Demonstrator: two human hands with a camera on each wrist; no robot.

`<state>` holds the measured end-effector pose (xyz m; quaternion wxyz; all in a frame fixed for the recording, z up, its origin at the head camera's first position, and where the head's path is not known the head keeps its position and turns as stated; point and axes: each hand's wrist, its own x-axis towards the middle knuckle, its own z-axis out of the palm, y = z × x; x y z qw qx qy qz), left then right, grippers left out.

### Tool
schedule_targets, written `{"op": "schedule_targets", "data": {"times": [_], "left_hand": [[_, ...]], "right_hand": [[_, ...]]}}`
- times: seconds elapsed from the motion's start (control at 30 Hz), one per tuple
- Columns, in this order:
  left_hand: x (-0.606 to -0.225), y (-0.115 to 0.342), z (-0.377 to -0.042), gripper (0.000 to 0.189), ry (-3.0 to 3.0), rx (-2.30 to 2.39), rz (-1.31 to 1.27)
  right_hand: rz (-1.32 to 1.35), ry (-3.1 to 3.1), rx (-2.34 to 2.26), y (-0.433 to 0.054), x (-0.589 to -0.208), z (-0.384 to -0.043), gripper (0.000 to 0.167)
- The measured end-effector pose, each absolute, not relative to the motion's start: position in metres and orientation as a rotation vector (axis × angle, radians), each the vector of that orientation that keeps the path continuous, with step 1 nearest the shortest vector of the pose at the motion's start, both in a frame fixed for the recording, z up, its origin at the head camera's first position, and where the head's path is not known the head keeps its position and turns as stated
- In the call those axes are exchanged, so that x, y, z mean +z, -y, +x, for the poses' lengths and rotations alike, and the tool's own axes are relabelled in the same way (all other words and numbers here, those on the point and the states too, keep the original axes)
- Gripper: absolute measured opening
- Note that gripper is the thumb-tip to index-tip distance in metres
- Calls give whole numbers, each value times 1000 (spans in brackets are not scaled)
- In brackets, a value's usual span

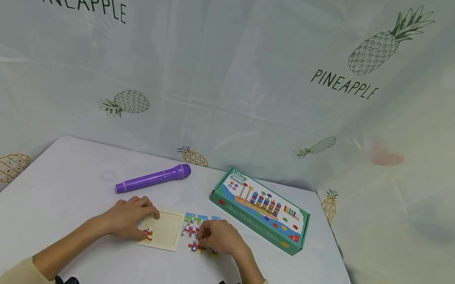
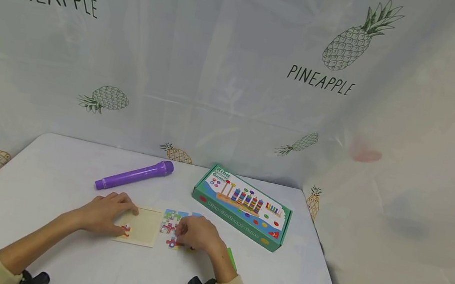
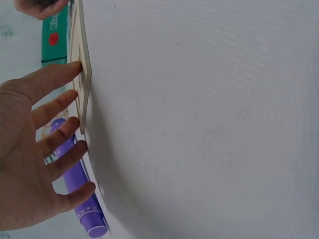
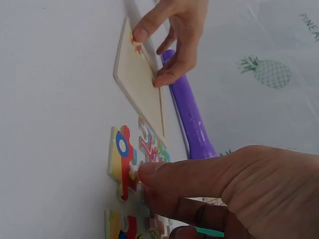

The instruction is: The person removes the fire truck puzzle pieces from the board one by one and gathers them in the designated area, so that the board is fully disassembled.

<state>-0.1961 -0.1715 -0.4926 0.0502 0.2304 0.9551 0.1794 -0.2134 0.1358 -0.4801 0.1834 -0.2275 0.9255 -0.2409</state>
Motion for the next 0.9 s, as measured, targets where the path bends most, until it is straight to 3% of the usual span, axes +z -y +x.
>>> {"op": "schedule_targets", "data": {"times": [0.3,0.63,0.9], "left_hand": [[-489,175,-196,63,-2862,539,762],[-492,175,-197,77,-2879,520,796],[-493,175,-196,90,-2882,549,787]], "right_hand": [[-721,-2622,-715,-105,-479,-213,6],[-1011,-2583,-641,-51,-494,-205,34],[-1050,-2645,-604,-36,-496,-197,31]]}}
